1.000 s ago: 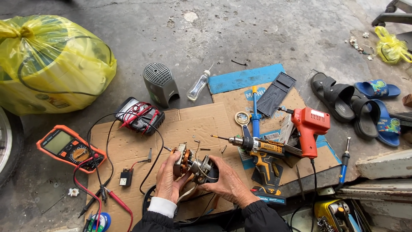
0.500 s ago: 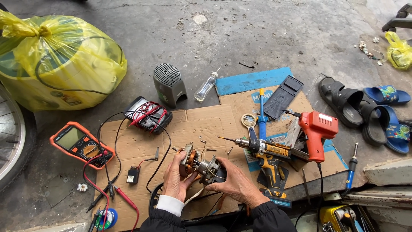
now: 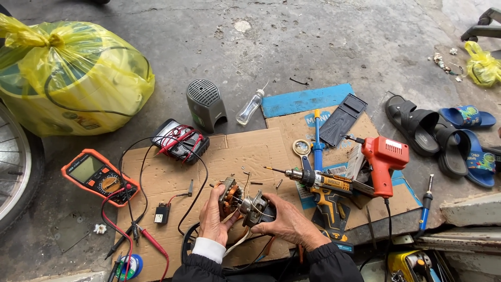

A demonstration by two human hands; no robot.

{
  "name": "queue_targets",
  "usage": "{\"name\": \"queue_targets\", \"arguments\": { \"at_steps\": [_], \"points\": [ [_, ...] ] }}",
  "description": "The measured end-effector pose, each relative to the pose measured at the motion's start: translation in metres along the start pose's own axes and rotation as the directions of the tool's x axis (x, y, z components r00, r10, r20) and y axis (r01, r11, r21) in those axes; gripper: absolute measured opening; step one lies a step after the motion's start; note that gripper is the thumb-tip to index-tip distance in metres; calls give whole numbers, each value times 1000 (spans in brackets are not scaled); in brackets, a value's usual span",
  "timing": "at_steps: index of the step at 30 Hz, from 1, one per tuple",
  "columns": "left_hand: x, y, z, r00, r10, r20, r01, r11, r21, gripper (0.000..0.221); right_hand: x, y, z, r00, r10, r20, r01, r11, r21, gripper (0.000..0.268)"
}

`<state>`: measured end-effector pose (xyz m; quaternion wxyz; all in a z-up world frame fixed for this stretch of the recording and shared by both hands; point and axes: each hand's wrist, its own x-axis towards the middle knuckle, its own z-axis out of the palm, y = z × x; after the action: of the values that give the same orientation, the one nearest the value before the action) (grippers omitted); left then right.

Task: Wiring and repairing an electric motor stator by stripping wires, making connections, and testing with a multimeter.

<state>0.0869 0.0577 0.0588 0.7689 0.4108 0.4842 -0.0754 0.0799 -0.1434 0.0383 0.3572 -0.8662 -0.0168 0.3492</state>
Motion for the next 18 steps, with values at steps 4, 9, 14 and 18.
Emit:
{"name": "queue_targets", "arguments": {
  "at_steps": [4, 9, 14, 18],
  "points": [
    [7, -2, 0, 1000, -29, -5, 29, 1000, -13, 52, 3, 2, 4, 1000, -17, -19, 18, 1000, 24, 122],
    [32, -12, 1, 997, -80, 10, 80, 995, -53, 42, 10, -1, 9, 999, -18, -36, 22, 995, 96, 121],
    [47, -21, 6, 991, -129, -22, 126, 987, -97, 51, 32, 18, 15, 997, -47, -56, 49, 998, 43, 121],
    [64, -37, 7, 990, -111, -82, 106, 992, -66, 73, 33, 14, 12, 1000, 4, 5, -4, 999, 40, 121]
  ]
}}
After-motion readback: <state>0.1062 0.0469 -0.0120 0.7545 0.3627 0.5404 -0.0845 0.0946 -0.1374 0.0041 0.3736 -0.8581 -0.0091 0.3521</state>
